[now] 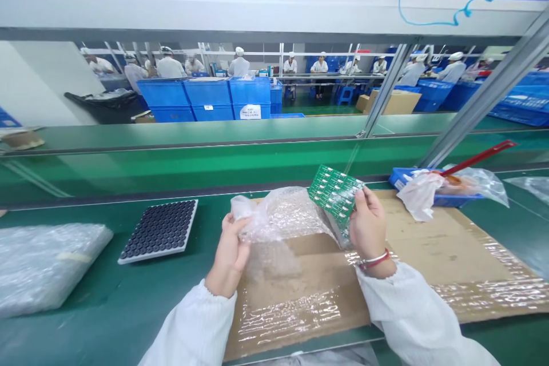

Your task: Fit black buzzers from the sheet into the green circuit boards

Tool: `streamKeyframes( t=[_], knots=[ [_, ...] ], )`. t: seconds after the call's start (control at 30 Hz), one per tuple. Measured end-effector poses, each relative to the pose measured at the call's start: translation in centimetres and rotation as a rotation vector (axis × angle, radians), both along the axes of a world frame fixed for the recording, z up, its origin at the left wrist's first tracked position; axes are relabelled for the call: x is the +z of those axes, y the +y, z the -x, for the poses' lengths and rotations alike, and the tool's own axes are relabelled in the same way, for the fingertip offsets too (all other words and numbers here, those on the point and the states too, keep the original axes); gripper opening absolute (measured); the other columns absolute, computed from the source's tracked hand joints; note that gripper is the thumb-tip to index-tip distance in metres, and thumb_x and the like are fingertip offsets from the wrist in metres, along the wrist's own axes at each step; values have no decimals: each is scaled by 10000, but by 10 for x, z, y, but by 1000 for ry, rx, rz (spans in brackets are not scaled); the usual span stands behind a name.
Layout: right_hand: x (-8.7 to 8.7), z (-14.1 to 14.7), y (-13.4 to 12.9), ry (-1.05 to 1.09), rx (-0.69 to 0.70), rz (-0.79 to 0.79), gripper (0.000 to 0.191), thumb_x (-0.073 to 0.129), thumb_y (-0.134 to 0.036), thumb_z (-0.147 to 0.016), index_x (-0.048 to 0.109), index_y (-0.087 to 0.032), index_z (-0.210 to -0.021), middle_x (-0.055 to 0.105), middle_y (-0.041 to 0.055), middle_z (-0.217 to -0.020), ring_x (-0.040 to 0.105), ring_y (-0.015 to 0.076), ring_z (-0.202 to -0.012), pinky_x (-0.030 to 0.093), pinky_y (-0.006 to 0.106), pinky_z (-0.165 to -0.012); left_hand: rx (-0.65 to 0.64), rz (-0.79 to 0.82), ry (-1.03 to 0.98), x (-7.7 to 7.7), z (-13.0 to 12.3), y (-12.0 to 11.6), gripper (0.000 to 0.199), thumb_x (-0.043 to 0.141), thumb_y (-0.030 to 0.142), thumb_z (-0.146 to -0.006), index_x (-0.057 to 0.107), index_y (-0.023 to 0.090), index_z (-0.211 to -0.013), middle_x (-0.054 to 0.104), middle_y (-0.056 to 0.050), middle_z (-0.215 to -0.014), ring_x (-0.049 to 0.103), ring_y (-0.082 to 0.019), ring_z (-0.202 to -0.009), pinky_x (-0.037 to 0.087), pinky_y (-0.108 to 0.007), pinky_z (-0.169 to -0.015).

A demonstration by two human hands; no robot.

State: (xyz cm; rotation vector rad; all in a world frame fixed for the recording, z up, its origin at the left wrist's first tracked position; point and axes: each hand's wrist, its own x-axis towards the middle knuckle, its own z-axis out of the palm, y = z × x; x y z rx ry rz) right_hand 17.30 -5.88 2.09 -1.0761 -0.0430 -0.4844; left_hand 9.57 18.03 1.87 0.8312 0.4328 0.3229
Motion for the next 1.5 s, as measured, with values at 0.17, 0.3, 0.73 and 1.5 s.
streamKeyframes(
  t=[0.17, 0.3, 0.73, 1.5],
  knots=[
    [13, 2, -1, -29, -41, -67, 476, 717, -356, -702, 522, -193, -1105, 578, 21, -938, 558, 160, -842, 486, 252, -704, -74, -153, 14, -4, -8, 1, 276, 577, 252, -720, 515, 210, -986, 616, -9, -960, 614, -120, -772, 497, -231, -685],
    [15, 8, -3, 32, -19, -38, 566, 717, -306, -686, 483, -224, -1195, 503, -29, -782, 538, 135, -752, 479, 226, -655, -192, -384, 166, -18, 3, 18, 280, 571, 342, -746, 566, 187, -979, 627, -73, -1021, 625, -195, -873, 513, -310, -716],
    [55, 42, 16, 17, 208, 126, 399, 687, -337, -744, 592, -261, -1124, 546, -1, -782, 529, 154, -696, 475, 255, -599, 132, -2002, 140, 34, 56, 38, 465, 282, 226, -882, 452, 120, -1302, 472, -128, -1345, 361, -232, -1293, 294, -417, -1087],
    [28, 30, 46, 230, 493, 355, 498, 682, -434, -704, 571, -253, -1155, 617, 24, -802, 563, 191, -626, 457, 282, -522, -62, -1973, 215, 5, 88, 47, 337, 380, 341, -912, 536, 245, -1195, 524, -71, -1329, 379, -256, -1298, 106, -610, -1094]
  ],
)
